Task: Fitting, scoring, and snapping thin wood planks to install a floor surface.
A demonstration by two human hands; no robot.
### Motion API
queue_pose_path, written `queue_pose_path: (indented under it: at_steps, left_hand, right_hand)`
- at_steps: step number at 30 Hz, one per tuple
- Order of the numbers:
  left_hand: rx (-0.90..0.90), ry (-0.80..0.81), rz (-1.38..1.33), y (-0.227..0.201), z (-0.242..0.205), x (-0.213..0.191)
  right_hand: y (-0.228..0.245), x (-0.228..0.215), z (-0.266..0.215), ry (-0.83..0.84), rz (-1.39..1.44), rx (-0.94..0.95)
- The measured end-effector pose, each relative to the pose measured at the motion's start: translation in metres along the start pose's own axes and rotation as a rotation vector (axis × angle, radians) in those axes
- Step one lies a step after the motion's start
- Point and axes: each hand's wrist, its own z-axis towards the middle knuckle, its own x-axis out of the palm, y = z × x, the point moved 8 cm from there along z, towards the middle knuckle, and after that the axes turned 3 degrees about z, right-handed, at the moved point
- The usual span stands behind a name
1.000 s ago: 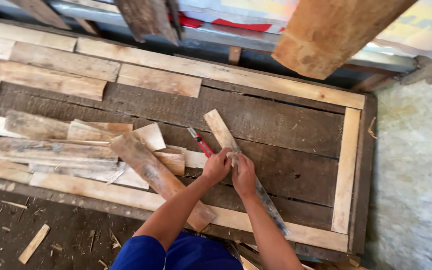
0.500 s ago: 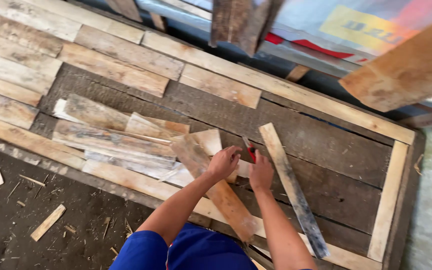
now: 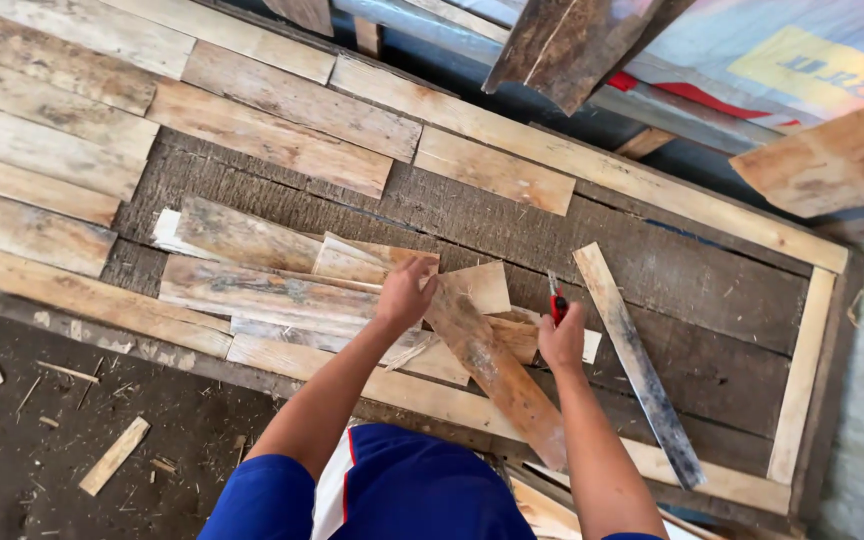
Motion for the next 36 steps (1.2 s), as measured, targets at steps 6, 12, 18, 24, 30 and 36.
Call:
queue_pose_path:
  at_steps: [6,12,18,24,30,36]
  left_hand:
    - [-0.076,0.212,0.137,0.034,-0.003,0.012]
    - [-0.182,0.252,0.211,0.077,-0.015,0.046]
    - [-0.186,0.225,0.141,0.042,-0.01,0.027]
    - [-0.103,0.088,0.161,0.004,-0.008,0.032]
    - [-0.029,0.112,0.127,-0.021,-0.019,0.067]
    - [-0.054,0.113,0.171,-0.042,-0.033,0.071]
  right_hand:
    - [0.063,0.014,-0.034,0.304,0.077,0.106]
    - [0.048,0.045,-0.066,0.473,0.094,-0.05]
    - [0.004,0.06,-0.063,0.567,-0.044,-0.015]
    - [0.033,-0.012,-0.012,0.402,-0.039,-0.027]
    - [-0.005,-0.059,0.013,0.176,-0.175,-0.079]
    - [-0.062,-0.078,0.021,0.159,-0.254,-0.007]
